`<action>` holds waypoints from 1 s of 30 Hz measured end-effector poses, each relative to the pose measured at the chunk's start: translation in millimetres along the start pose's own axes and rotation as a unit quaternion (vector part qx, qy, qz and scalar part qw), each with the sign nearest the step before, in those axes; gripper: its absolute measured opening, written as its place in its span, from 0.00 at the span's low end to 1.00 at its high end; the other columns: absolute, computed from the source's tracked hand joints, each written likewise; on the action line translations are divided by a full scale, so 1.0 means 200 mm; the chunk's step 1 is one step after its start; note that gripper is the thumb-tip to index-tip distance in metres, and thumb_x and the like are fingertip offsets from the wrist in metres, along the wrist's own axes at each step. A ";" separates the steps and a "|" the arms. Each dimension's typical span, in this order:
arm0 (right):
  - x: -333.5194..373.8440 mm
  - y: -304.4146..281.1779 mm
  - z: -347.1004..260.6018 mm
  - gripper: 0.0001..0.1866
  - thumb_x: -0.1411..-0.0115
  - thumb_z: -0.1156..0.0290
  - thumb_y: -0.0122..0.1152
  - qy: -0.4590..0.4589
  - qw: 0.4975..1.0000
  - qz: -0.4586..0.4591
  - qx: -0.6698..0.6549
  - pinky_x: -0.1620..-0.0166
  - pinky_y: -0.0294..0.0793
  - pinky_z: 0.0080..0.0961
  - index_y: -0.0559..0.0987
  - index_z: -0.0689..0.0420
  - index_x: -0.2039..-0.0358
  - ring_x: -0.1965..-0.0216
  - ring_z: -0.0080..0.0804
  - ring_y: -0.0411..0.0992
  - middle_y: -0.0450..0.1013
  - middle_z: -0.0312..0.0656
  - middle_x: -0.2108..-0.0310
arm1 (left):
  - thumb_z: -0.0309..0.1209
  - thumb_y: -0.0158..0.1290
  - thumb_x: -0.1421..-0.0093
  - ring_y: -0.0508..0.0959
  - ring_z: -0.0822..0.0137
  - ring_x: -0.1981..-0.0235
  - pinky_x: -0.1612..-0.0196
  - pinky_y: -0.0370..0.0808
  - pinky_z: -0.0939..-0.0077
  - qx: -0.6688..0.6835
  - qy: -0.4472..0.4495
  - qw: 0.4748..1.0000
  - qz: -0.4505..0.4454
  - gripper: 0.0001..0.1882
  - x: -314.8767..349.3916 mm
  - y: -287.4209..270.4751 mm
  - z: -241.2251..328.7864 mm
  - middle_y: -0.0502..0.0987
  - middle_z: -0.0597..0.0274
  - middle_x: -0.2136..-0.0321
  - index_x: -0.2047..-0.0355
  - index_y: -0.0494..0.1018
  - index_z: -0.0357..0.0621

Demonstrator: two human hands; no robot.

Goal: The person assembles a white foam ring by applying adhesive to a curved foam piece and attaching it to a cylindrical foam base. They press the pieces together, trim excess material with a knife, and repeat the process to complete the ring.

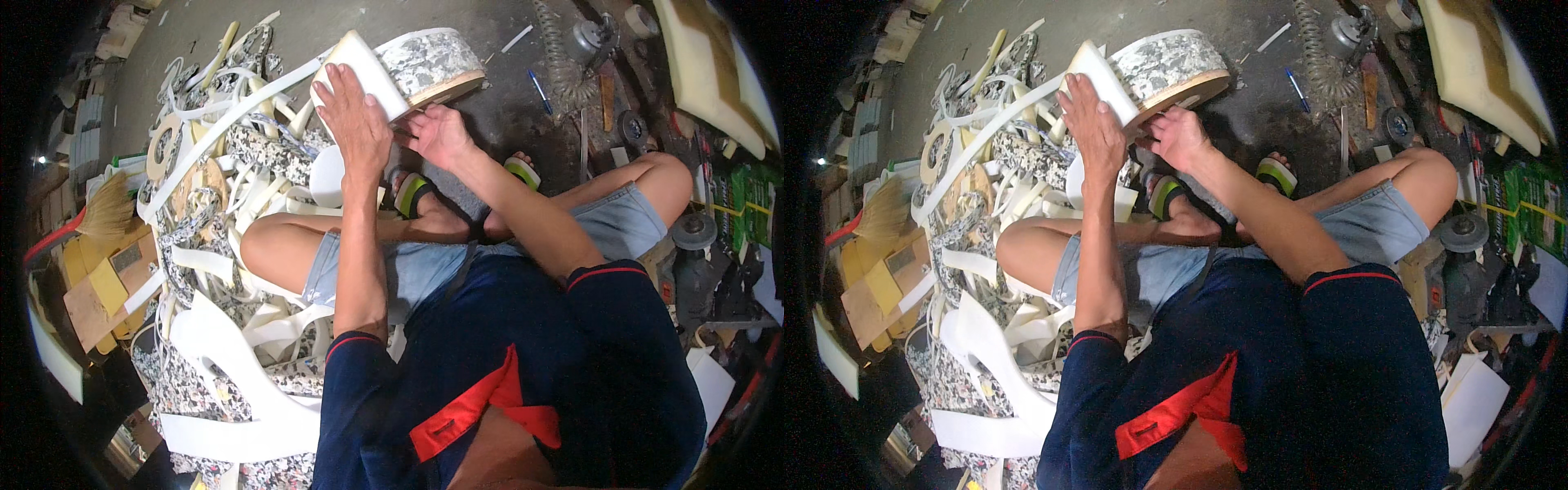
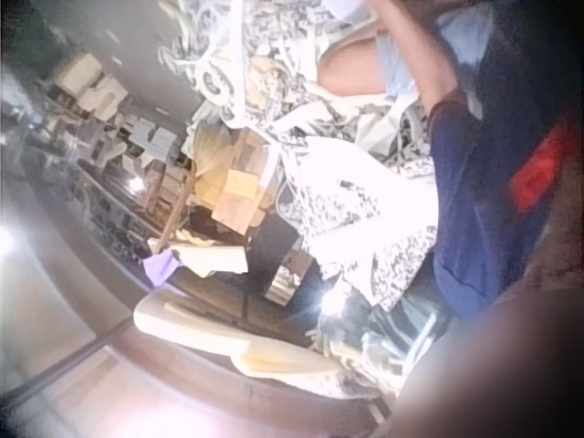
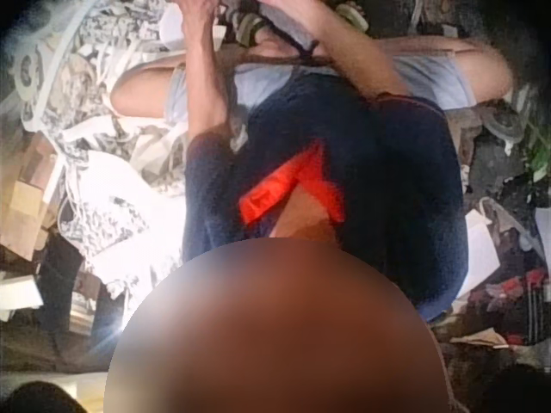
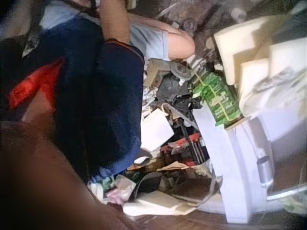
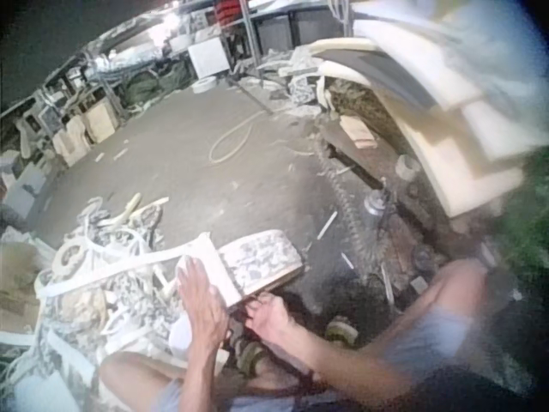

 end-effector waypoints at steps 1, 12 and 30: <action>-0.01 -0.02 0.01 0.18 0.33 0.61 0.39 0.007 1.000 0.009 0.004 0.37 0.64 0.55 0.70 0.54 0.47 0.39 0.44 0.67 0.71 0.48 0.43 | 0.44 0.27 0.26 0.40 0.28 0.28 0.29 0.38 0.37 -0.002 0.007 1.000 0.002 0.33 -0.01 0.00 0.01 0.45 0.38 0.27 0.27 0.48 0.38; -0.07 -0.09 0.00 0.10 0.37 0.68 0.44 -0.024 0.999 -0.020 0.037 0.46 0.69 0.54 0.69 0.49 0.56 0.46 0.42 0.71 0.72 0.42 0.50 | 0.41 0.38 0.30 0.42 0.24 0.29 0.32 0.45 0.28 -0.074 0.017 0.996 -0.044 0.34 -0.11 0.05 0.08 0.45 0.36 0.27 0.28 0.50 0.36; -0.05 -0.07 0.04 0.13 0.41 0.72 0.42 -0.031 0.997 -0.018 0.061 0.51 0.71 0.51 0.68 0.50 0.55 0.48 0.37 0.71 0.72 0.41 0.52 | 0.49 0.30 0.27 0.42 0.26 0.28 0.32 0.46 0.29 -0.122 0.040 0.989 -0.068 0.35 -0.11 0.06 0.11 0.45 0.40 0.27 0.27 0.50 0.40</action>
Point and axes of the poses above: each hand's wrist, its own x-axis away from the middle knuckle, its own y-axis out of the palm, z = x × y, the point moved 10 cm from there along -x, towards the middle knuckle
